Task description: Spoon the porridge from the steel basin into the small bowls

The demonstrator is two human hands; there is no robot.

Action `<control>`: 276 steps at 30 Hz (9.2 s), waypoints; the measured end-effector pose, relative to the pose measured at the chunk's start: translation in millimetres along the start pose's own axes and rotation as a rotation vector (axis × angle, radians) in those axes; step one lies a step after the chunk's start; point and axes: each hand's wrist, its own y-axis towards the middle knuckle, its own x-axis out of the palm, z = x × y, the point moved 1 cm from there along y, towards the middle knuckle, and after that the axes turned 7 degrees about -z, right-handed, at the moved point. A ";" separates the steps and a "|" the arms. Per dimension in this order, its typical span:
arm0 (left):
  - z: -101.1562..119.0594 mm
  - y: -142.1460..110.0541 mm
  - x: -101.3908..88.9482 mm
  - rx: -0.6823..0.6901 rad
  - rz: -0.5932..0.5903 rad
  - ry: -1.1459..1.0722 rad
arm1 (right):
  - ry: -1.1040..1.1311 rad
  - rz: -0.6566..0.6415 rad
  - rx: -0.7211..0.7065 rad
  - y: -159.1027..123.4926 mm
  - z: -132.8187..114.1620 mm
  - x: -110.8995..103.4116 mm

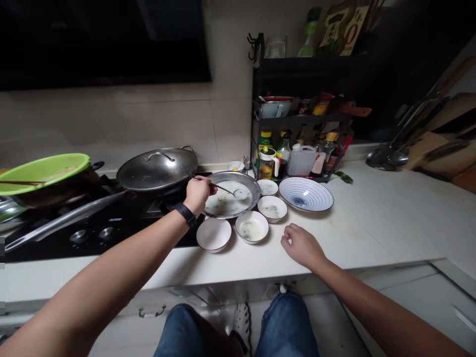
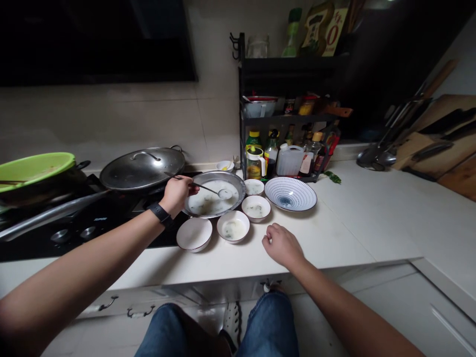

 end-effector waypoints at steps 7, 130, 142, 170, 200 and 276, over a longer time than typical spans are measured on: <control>22.0 -4.4 16.1 0.043 -0.041 -0.005 | 0.012 -0.011 0.017 -0.7 -1.3 -1.0; -32.0 10.9 -5.1 0.198 -0.160 0.484 | 0.018 -0.014 0.023 -0.5 -2.8 -2.0; -11.5 9.5 -6.9 -0.067 -0.026 0.042 | 0.017 -0.008 0.024 1.0 -3.4 -1.5; 10.9 -32.9 82.9 0.012 -0.290 0.123 | 0.014 -0.042 0.036 0.0 -4.3 -3.4; 3.9 -83.4 93.5 1.095 -1.053 1.167 | 0.009 -0.042 0.040 0.0 -6.3 -5.6; 36.4 -20.4 51.7 -0.100 -0.216 -0.072 | 0.041 0.000 0.015 0.0 -2.4 -1.6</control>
